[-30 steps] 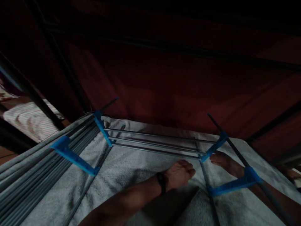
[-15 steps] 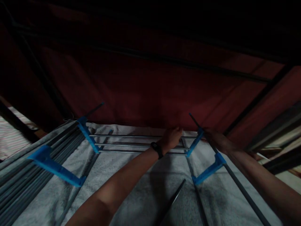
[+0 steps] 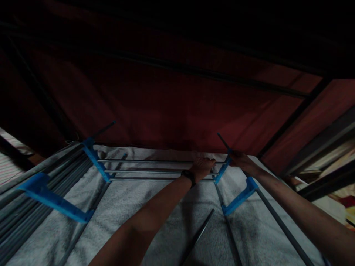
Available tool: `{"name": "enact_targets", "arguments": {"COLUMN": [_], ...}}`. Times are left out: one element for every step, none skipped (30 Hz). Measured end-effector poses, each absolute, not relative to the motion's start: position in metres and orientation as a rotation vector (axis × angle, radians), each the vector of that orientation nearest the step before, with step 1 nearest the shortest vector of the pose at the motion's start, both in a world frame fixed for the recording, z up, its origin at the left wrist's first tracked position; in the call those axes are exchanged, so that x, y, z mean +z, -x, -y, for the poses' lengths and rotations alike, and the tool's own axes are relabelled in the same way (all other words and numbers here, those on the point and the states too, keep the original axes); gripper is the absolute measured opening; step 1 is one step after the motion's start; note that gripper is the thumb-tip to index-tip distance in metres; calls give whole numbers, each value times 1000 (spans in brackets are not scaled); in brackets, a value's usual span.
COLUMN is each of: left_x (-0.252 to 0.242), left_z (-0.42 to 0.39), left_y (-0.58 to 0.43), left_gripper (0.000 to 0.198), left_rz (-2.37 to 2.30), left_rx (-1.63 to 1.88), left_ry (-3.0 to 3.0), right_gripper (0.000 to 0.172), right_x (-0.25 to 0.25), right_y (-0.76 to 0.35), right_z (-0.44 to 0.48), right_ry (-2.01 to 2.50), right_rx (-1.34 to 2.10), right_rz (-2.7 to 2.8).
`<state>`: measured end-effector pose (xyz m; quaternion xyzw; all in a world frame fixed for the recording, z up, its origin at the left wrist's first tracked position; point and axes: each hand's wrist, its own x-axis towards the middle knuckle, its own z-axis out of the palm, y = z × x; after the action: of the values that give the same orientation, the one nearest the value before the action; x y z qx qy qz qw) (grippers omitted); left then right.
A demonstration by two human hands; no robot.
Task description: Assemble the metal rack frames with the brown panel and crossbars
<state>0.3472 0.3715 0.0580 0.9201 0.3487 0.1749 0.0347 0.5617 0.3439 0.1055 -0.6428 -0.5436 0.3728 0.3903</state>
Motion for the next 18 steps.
{"name": "enact_targets", "arguments": {"left_x": [59,60,61,63,64,66,67,68,68,67,66,64,61,58,55,51,47,43], "left_z": [-372,-372,-372,-372,-372,-373,-373,-374,-375,-376,-377,-378,-378,-379,-379,-380,-380,-380], "left_y": [-347,-346,-346,-346,-346,-346,-346,-346,-346,-346,-347,-347,-348,-348,-349,-350,-351,-352], "left_gripper": [29,31,32,33,33,34,34,35,35,34,34,34,34,34,34,34,33,33], "left_rz": [-1081,-1087,-1090,-1085,-1076,-1066,-1056,-1050,-1046,-1048,-1054,-1058,-1059,-1057,-1056,-1058,-1062,-1072], "left_rx": [549,563,580,597,612,620,625,627,624,617,608,597,585,575,569,567,569,573], "left_ry": [-2825,-2824,-2824,-2825,-2824,-2821,-2818,-2812,-2805,-2798,-2791,-2784,-2780,-2779,-2782,-2785,-2790,-2793], "right_gripper": [31,32,32,33,33,33,32,30,28,26,24,23,22,22,23,23,23,23], "right_x": [104,101,99,96,94,91,90,89,89,90,90,92,93,94,95,95,95,95], "right_y": [-563,-564,-565,-566,-568,-568,-569,-569,-569,-569,-568,-568,-567,-566,-564,-563,-562,-561], "right_z": [-344,-345,-346,-347,-348,-349,-350,-351,-351,-351,-351,-350,-349,-348,-347,-347,-347,-348], "right_ry": [1620,1602,1587,1578,1573,1573,1578,1586,1588,1586,1583,1584,1588,1593,1599,1606,1622,1656], "right_rx": [948,951,956,963,966,966,964,961,963,968,971,969,964,956,952,952,960,970], "right_rz": [1388,1388,1380,1363,1341,1320,1302,1290,1285,1285,1283,1275,1266,1254,1237,1214,1185,1146]}}
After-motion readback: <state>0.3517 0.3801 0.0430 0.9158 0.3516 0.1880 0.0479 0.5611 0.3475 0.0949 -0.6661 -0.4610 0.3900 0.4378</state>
